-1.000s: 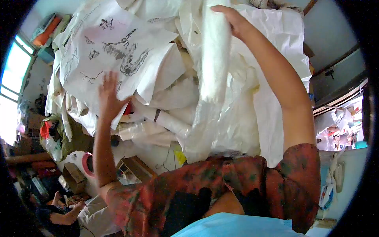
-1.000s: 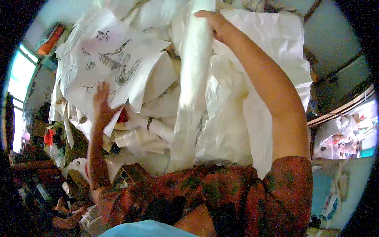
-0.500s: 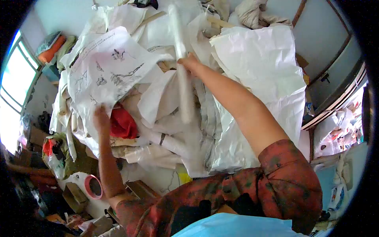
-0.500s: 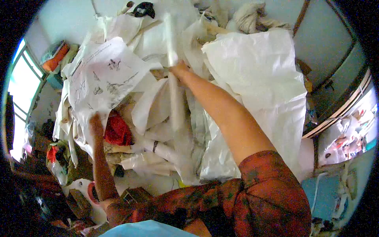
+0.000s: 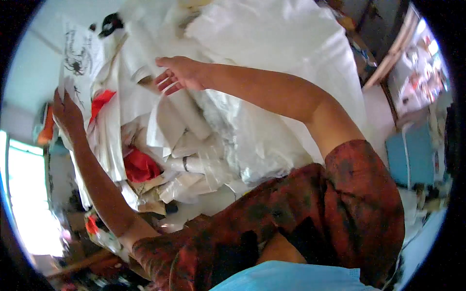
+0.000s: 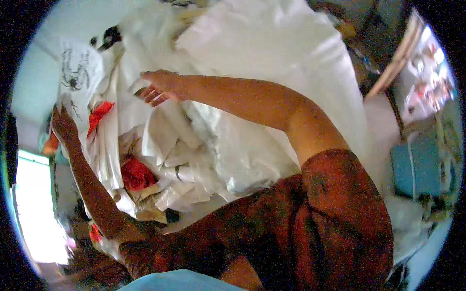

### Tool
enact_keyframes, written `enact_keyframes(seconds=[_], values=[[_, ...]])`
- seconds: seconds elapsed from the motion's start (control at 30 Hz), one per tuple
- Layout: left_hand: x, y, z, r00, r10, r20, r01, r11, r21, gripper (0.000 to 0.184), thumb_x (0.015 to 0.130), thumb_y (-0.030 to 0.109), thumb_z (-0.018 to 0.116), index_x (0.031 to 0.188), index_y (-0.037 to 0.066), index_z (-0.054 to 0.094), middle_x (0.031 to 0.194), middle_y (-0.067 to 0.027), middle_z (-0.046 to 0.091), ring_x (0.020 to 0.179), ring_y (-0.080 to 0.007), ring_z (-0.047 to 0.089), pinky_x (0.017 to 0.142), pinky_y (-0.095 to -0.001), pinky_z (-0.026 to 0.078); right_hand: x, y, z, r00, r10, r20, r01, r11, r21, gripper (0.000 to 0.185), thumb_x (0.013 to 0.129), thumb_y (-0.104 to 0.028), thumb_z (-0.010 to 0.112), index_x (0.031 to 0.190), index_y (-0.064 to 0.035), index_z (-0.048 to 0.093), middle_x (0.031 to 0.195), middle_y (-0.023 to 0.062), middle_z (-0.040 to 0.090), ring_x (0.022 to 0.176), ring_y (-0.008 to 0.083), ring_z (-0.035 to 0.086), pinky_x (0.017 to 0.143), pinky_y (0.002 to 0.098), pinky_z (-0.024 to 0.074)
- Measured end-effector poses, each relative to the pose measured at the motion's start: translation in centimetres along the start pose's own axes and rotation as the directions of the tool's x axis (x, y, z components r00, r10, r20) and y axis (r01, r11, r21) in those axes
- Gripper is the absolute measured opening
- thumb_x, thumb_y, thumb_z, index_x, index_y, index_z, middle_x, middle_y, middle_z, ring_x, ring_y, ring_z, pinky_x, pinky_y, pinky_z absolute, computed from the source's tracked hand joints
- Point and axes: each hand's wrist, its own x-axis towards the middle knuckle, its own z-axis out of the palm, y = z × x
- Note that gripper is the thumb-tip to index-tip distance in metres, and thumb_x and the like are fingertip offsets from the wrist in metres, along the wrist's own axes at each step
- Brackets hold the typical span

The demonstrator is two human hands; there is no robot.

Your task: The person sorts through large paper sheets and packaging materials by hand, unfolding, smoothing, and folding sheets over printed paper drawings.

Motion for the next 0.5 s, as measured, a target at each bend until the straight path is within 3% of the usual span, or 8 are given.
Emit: enact_keyframes(seconds=[0.13,0.17,0.2,0.23,0.27,0.3,0.37,0.5], values=[[7.0,11.4,2.8,0.984,0.140,-0.106,-0.166,0.940,-0.297,0.038,0.095,0.018,0.045,0.124,-0.004,0.052,0.114,-0.0248,0.060,0.104,-0.0370,0.060,0.090,-0.0385,0.046,-8.9,-2.0,-2.8,0.994,-0.101,-0.041,0.102,0.994,0.036,0.052,0.097,-0.040,0.041,0.131,-0.0007,0.036,0.115,0.0175,0.056,0.095,0.0260,0.060,0.083,0.0385,0.0498],[8.6,12.3,5.2,0.935,0.316,-0.159,-0.353,0.868,-0.350,0.039,0.094,0.018,0.046,0.126,-0.004,0.051,0.122,-0.0240,0.057,0.110,-0.0365,0.057,0.096,-0.0387,0.044,-10.1,-1.8,-4.6,0.994,-0.105,-0.036,0.107,0.993,0.057,0.053,0.096,-0.041,0.041,0.131,-0.0015,0.037,0.115,0.0170,0.056,0.098,0.0248,0.059,0.084,0.0379,0.0497],[8.7,18.6,3.2,0.972,0.206,-0.113,-0.233,0.912,-0.338,0.038,0.094,0.017,0.048,0.126,-0.003,0.051,0.125,-0.0234,0.054,0.113,-0.0358,0.055,0.097,-0.0396,0.043,-12.3,-2.0,-5.6,0.987,-0.134,-0.085,0.139,0.989,0.053,0.053,0.096,-0.042,0.041,0.132,-0.0023,0.037,0.116,0.0168,0.056,0.099,0.0245,0.059,0.084,0.0376,0.0497],[9.9,20.4,4.9,0.940,0.332,-0.080,-0.337,0.862,-0.377,0.037,0.093,0.015,0.047,0.124,-0.003,0.053,0.127,-0.0219,0.054,0.116,-0.0352,0.054,0.098,-0.0402,0.042,-15.0,-2.4,-6.8,0.977,-0.163,-0.137,0.171,0.984,0.045,0.054,0.096,-0.042,0.042,0.133,-0.0031,0.037,0.116,0.0165,0.056,0.099,0.0242,0.058,0.084,0.0372,0.0497],[10.8,22.5,6.1,0.720,0.655,-0.231,-0.684,0.725,-0.076,0.033,0.092,0.011,0.047,0.121,-0.002,0.055,0.125,-0.0205,0.056,0.115,-0.0350,0.054,0.100,-0.0392,0.041,-17.6,-2.7,-8.0,0.964,-0.190,-0.184,0.198,0.980,0.031,0.054,0.096,-0.042,0.042,0.134,-0.0039,0.036,0.117,0.0162,0.056,0.100,0.0238,0.058,0.085,0.0369,0.0497],[9.7,27.4,5.1,0.805,0.566,-0.180,-0.589,0.725,-0.357,0.033,0.090,0.005,0.047,0.122,0.001,0.055,0.125,-0.0190,0.056,0.117,-0.0336,0.053,0.102,-0.0384,0.039,-19.8,-2.5,-9.8,0.947,-0.242,-0.212,0.250,0.968,0.014,0.054,0.096,-0.043,0.042,0.135,-0.0055,0.036,0.118,0.0161,0.056,0.101,0.0240,0.058,0.085,0.0368,0.0498],[5.5,35.7,2.0,0.786,0.609,-0.105,-0.504,0.533,-0.680,0.046,0.083,-0.004,0.050,0.128,0.007,0.052,0.130,-0.0146,0.052,0.125,-0.0300,0.046,0.106,-0.0376,0.034,-24.6,-1.1,-12.8,0.898,-0.323,-0.299,0.329,0.944,-0.032,0.058,0.095,-0.044,0.042,0.140,-0.0091,0.032,0.120,0.0162,0.056,0.101,0.0246,0.058,0.087,0.0374,0.0499],[-2.4,46.4,-1.2,0.457,0.888,-0.049,-0.594,0.264,-0.760,0.053,0.066,-0.008,0.052,0.115,0.009,0.061,0.124,-0.0103,0.057,0.118,-0.0309,0.049,0.101,-0.0388,0.038,-34.8,2.2,-17.7,0.745,-0.550,-0.378,0.520,0.833,-0.188,0.074,0.092,-0.050,0.045,0.148,-0.0133,0.013,0.135,0.0159,0.046,0.118,0.0264,0.049,0.094,0.0434,0.0453]])
